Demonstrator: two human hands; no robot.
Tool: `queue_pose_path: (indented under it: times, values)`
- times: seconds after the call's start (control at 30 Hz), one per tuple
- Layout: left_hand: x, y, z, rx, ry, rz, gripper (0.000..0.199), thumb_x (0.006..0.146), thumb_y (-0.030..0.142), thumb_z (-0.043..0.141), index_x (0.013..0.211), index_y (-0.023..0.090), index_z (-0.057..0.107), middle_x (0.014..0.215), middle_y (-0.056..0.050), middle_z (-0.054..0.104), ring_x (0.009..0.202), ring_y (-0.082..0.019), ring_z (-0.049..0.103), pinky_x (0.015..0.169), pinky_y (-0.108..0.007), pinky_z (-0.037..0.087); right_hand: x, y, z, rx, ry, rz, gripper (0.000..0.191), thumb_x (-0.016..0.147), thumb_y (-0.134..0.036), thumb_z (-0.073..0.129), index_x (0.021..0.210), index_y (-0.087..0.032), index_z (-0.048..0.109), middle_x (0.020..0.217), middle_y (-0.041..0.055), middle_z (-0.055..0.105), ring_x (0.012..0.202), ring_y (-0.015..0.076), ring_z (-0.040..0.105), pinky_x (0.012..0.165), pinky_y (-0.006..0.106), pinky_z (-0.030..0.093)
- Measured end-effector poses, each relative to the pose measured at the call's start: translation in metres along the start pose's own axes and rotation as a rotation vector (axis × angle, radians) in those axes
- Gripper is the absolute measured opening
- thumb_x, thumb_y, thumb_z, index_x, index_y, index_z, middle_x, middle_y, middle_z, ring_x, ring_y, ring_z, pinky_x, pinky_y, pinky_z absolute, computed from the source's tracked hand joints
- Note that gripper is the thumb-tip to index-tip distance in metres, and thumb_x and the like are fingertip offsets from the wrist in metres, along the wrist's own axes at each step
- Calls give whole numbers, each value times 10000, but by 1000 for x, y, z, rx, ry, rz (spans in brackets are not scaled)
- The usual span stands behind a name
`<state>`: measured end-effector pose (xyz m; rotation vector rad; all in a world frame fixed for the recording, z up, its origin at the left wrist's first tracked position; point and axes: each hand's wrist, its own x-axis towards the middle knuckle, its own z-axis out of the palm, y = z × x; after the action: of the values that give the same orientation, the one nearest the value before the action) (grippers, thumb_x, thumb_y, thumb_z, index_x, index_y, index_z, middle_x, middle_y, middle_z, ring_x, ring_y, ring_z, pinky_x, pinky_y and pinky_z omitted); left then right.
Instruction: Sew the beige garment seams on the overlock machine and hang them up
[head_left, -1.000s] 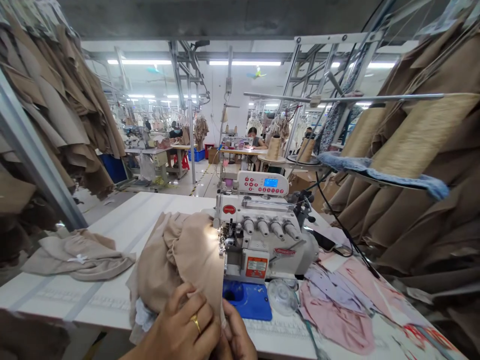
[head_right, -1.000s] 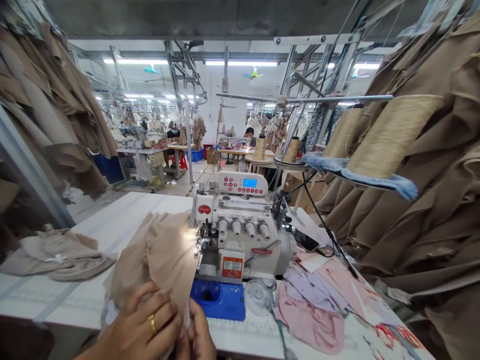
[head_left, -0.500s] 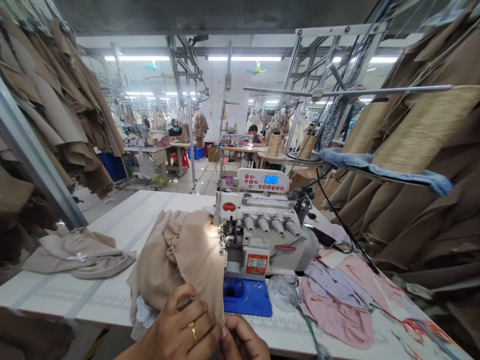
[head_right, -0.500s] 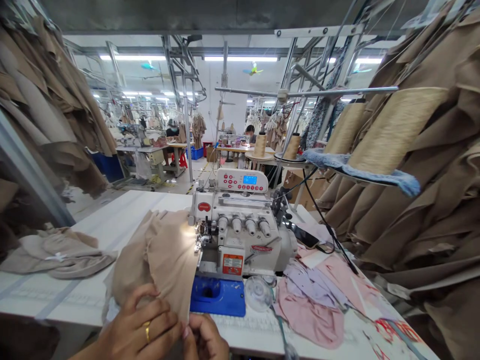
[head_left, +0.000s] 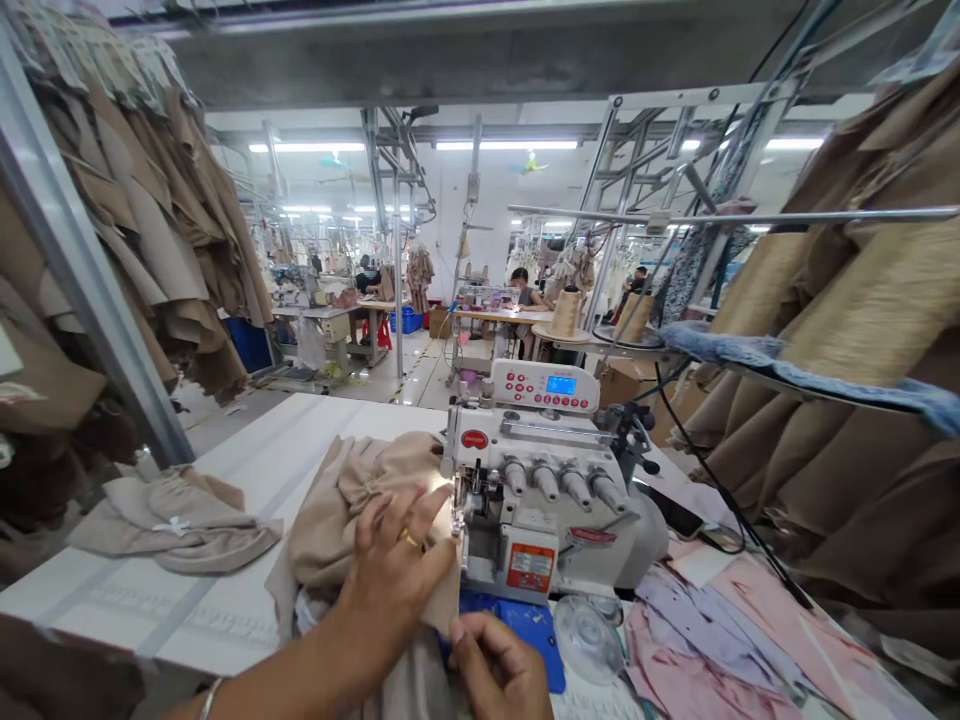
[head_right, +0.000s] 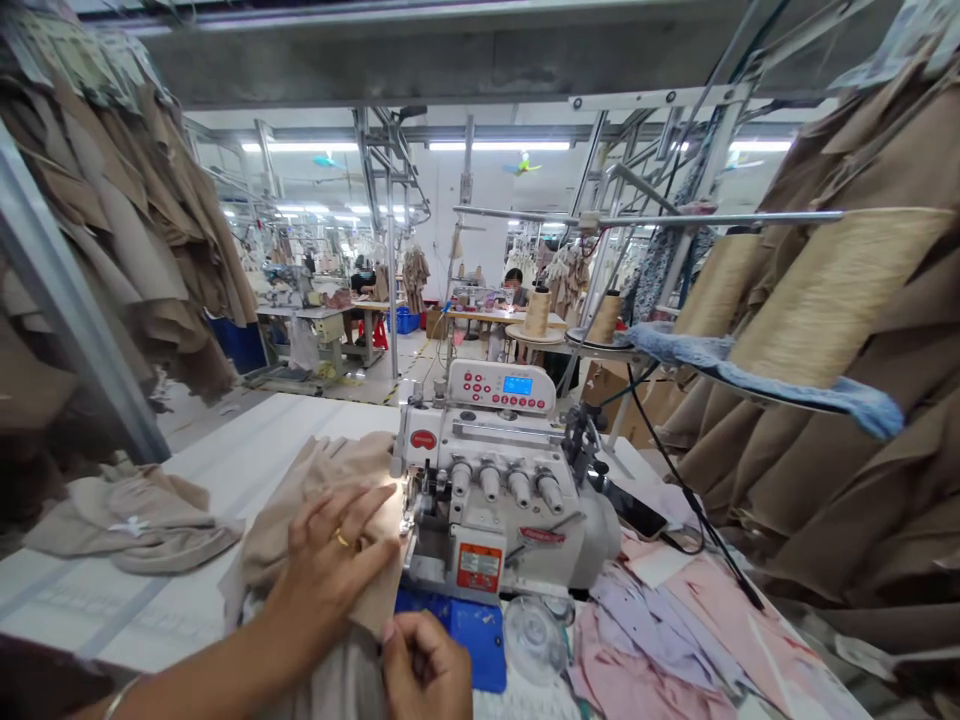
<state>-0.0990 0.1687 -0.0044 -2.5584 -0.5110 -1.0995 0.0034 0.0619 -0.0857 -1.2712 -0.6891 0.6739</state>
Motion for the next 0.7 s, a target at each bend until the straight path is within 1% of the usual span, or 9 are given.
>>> queue_pose_path:
  times: [0.03, 0.1, 0.17, 0.2, 0.37, 0.43, 0.53, 0.6, 0.7]
  values:
    - [9, -8, -4, -22, -28, 124, 68, 887, 233, 659, 953, 226, 668, 1305, -73, 622, 1196, -270, 487, 1062, -462, 254, 8, -7, 1, 9, -31, 22, 498, 743, -630, 708, 591, -159, 647, 510, -37, 431, 457, 93, 297, 432, 211, 200]
    - [20, -24, -10, -73, -131, 417, 62, 944, 203, 602, 963, 196, 661, 1112, -49, 695, 1034, -202, 570, 988, -385, 360, 25, -18, 6, 25, -52, 48, 464, 727, -572, 730, 557, -166, 583, 487, -51, 400, 459, 92, 293, 433, 209, 199]
    - [27, -38, -15, -133, -246, 581, 116, 963, 164, 568, 1033, 188, 658, 1028, -35, 709, 956, -170, 604, 927, -336, 418, 39, -23, 12, 40, -18, 58, 486, 725, -551, 723, 506, -194, 477, 467, -68, 344, 456, 88, 258, 427, 213, 174]
    - [30, -44, -16, -179, -299, 580, 156, 959, 145, 561, 1070, 195, 658, 1040, -36, 713, 966, -172, 615, 916, -330, 432, 44, -23, 16, 49, 13, 61, 507, 735, -558, 704, 495, -211, 422, 465, -75, 318, 453, 85, 232, 422, 218, 151]
    - [61, -74, -3, -530, -585, 275, 370, 834, 57, 559, 1073, 276, 737, 1080, -9, 732, 980, -170, 660, 889, -277, 478, 55, -15, 28, 82, 106, 112, 560, 756, -635, 639, 496, -245, 333, 444, -87, 283, 424, 78, 196, 422, 227, 112]
    - [79, -88, 12, -537, -612, 215, 378, 817, 45, 537, 998, 280, 771, 1019, -12, 741, 935, -170, 668, 872, -271, 486, 54, -15, 28, 84, 112, 133, 581, 736, -665, 652, 497, -244, 332, 436, -90, 283, 416, 75, 208, 424, 219, 125]
    - [93, -98, 29, -440, -591, 120, 334, 825, 41, 507, 885, 220, 783, 1008, -71, 732, 950, -228, 656, 872, -339, 483, 47, -18, 21, 73, 128, 153, 614, 727, -705, 665, 501, -235, 340, 426, -92, 288, 402, 69, 224, 420, 207, 141]
    - [87, -90, 27, -367, -569, 47, 297, 835, 43, 493, 834, 169, 762, 958, -118, 721, 921, -262, 649, 838, -378, 489, 37, -19, 14, 31, 98, 150, 623, 730, -732, 667, 502, -221, 391, 422, -86, 303, 388, 72, 248, 402, 205, 167]
    - [55, -55, -1, -302, -528, -30, 297, 874, 54, 456, 904, 173, 726, 877, -99, 691, 826, -238, 634, 772, -358, 501, 13, -21, 7, -22, 73, 77, 537, 722, -699, 723, 601, -204, 555, 473, -49, 428, 416, 115, 406, 393, 210, 306]
